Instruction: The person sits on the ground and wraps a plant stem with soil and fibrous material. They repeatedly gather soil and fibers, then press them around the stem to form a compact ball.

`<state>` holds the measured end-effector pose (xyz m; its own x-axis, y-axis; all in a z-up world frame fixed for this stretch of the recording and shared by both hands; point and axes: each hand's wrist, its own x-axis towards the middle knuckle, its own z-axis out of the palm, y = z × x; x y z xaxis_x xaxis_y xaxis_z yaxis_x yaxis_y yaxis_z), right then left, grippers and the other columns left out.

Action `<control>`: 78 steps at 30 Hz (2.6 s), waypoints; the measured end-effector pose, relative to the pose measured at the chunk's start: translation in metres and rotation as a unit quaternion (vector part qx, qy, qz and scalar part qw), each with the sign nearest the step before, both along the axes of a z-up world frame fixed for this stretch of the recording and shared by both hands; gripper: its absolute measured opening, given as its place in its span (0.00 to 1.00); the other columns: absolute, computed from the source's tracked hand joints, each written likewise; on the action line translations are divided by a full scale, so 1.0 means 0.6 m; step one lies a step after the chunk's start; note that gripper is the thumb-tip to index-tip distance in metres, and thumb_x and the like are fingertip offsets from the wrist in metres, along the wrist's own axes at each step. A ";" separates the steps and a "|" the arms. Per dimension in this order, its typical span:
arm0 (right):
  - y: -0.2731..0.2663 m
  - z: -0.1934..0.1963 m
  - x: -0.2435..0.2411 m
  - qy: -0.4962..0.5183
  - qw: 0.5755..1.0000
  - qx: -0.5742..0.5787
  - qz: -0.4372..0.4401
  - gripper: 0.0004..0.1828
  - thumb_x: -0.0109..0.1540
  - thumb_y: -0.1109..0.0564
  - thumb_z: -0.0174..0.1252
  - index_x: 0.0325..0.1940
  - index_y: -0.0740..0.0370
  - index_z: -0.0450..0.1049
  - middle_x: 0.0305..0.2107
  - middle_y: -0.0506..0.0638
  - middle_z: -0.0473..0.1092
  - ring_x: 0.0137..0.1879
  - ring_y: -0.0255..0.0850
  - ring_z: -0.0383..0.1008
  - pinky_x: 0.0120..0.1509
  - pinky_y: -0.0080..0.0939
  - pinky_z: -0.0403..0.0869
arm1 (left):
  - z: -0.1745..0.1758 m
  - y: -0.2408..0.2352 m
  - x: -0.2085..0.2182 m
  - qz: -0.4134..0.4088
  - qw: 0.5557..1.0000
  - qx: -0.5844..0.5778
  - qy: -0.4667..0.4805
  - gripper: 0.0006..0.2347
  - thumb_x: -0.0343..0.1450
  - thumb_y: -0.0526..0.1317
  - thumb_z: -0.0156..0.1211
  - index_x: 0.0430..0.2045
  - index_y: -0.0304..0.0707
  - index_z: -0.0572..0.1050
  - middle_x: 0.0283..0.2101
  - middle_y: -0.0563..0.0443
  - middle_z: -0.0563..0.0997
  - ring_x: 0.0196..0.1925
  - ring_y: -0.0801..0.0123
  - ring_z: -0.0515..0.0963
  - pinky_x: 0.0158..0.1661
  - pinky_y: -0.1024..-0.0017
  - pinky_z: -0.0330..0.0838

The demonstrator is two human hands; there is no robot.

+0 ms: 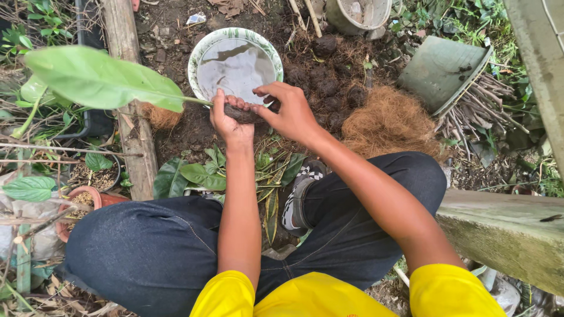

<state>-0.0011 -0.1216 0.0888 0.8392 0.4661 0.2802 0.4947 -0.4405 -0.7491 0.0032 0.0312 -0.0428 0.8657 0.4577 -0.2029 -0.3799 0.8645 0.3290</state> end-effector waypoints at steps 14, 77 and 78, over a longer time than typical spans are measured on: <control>0.028 -0.074 -0.011 0.123 0.987 0.091 -0.041 0.18 0.57 0.56 0.71 0.49 0.65 0.83 0.40 0.56 0.81 0.45 0.37 0.83 0.52 0.38 0.80 | 0.056 -0.025 -0.014 0.018 0.999 -0.005 -0.040 0.12 0.77 0.44 0.57 0.29 0.34 0.70 0.29 0.45 0.76 0.34 0.60 0.78 0.43 0.56 0.78; -0.004 0.015 0.000 -0.258 0.954 -0.105 0.114 0.26 0.58 0.67 0.57 0.61 0.61 0.75 0.54 0.54 0.74 0.61 0.51 0.74 0.62 0.51 0.71 | 0.064 -0.030 -0.015 0.117 0.774 0.621 0.042 0.11 0.68 0.30 0.67 0.42 0.32 0.74 0.30 0.46 0.82 0.34 0.66 0.84 0.36 0.69 0.76; -0.003 0.013 -0.003 -0.255 0.955 -0.102 0.113 0.25 0.58 0.67 0.57 0.61 0.61 0.75 0.54 0.54 0.73 0.62 0.51 0.73 0.62 0.51 0.71 | 0.071 -0.030 -0.018 0.120 0.766 0.629 0.051 0.12 0.67 0.31 0.66 0.43 0.33 0.74 0.29 0.45 0.82 0.33 0.65 0.85 0.35 0.69 0.76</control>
<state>-0.0030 -0.1232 0.0966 0.4896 0.7078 0.5092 0.8719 -0.3904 -0.2957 -0.0076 0.0134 0.0000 0.7344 0.4903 0.4693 -0.3952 -0.2532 0.8830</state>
